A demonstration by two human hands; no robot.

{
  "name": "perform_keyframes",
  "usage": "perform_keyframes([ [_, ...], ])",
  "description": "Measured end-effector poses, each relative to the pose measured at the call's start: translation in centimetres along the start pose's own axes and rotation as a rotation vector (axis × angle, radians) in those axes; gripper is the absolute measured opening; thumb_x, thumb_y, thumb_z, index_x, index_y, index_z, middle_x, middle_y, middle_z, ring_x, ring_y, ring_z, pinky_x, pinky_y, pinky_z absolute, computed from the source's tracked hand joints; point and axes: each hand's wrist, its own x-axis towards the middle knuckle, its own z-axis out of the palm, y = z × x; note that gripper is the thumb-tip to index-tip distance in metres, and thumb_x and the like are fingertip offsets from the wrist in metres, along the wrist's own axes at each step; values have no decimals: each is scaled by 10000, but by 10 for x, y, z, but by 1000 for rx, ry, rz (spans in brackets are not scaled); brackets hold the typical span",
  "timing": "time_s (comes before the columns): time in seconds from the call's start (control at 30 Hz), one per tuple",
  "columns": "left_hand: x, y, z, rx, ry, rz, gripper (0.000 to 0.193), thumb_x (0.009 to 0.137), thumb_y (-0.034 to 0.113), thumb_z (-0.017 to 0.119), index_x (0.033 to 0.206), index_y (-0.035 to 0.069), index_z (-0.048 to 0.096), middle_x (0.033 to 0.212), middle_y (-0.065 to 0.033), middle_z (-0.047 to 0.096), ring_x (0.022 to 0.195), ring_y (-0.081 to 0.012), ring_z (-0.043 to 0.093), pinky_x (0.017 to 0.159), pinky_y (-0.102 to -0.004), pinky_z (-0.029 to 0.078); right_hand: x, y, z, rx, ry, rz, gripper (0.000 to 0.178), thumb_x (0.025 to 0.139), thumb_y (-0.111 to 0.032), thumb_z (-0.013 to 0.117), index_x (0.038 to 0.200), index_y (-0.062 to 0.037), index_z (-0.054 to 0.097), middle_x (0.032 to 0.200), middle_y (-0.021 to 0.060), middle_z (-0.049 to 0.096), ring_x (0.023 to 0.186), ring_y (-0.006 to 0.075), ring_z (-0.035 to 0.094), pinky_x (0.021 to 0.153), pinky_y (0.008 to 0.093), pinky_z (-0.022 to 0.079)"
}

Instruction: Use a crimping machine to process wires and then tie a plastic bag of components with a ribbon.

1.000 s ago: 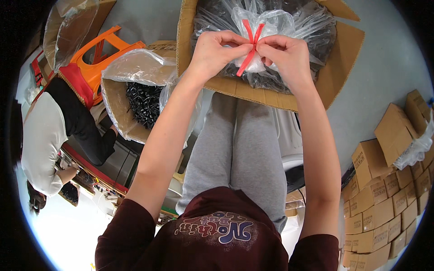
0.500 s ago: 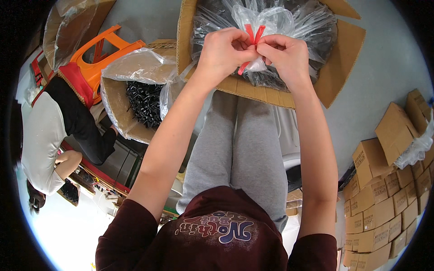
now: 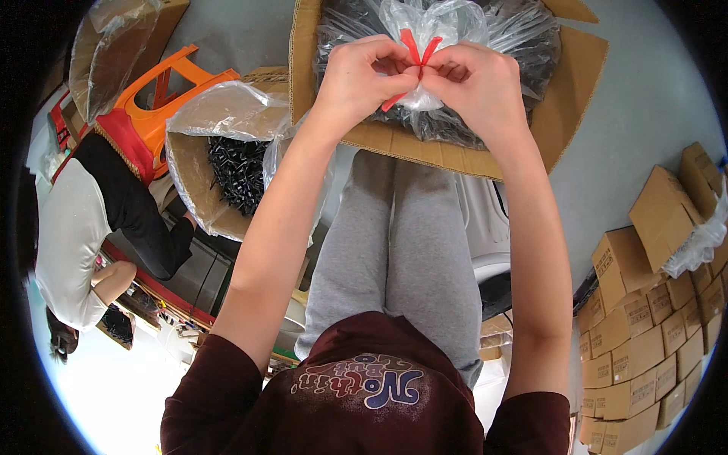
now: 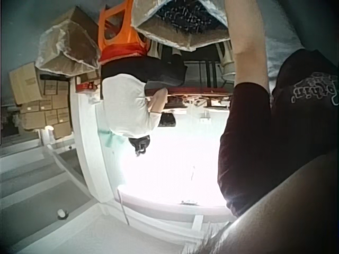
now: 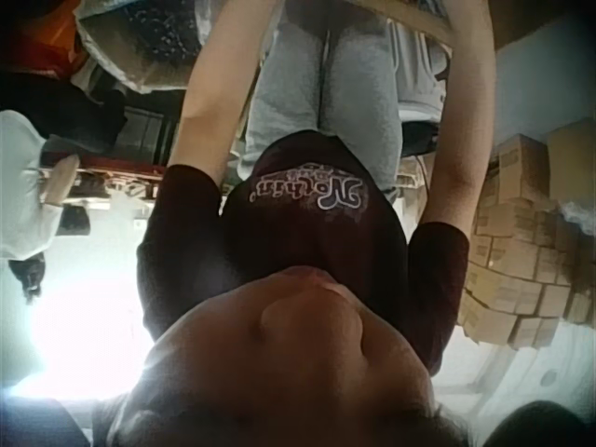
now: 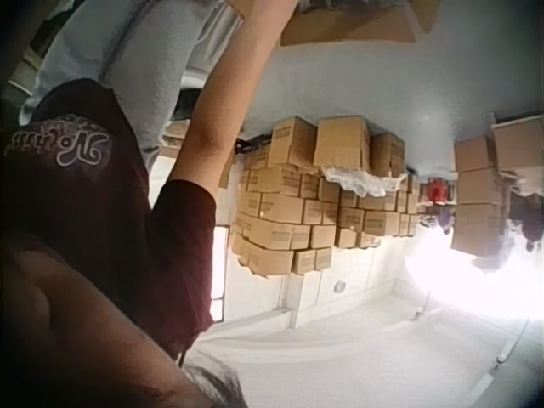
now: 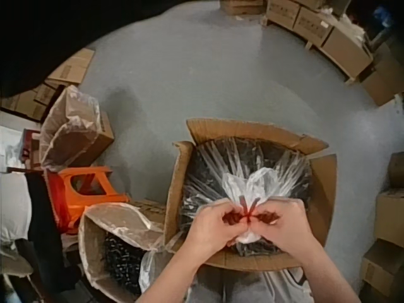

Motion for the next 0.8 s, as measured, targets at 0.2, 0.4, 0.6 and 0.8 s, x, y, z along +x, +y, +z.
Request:
perform_keyframes([
  [0.2, 6, 7, -4, 63, -48, 69, 151, 728, 78, 717, 829, -23, 670, 729, -50, 649, 666, -103, 610, 648, -251, 497, 1, -6, -1, -99, 30, -40, 118, 688, -68, 720, 771, -3, 666, 720, 68, 652, 593, 155, 629, 579, 267, 507],
  [0.4, -2, -8, 4, -184, -72, -50, 145, 719, 78, 718, 826, -10, 677, 719, -18, 637, 699, -79, 590, 678, -236, 479, -4, 6, 4, 3, -21, 12, 123, 697, -82, 717, 759, 6, 656, 676, 53, 640, 608, 109, 610, 577, 240, 484],
  [0.6, -9, -20, 0, -175, -27, -141, 152, 673, 87, 710, 807, 17, 700, 714, -24, 660, 689, -84, 596, 672, -233, 485, 2, 27, -8, 392, 6, 377, 100, 734, -74, 680, 773, 17, 689, 671, 18, 632, 618, 58, 561, 561, 210, 448],
  [0.8, -20, -6, 1, -279, 223, 59, 124, 724, 117, 732, 827, 48, 726, 758, -27, 648, 668, -100, 610, 630, -246, 490, 0, 5, -6, 338, -131, 367, 130, 753, -61, 666, 836, 37, 689, 680, 42, 640, 572, 69, 555, 543, 205, 447],
])
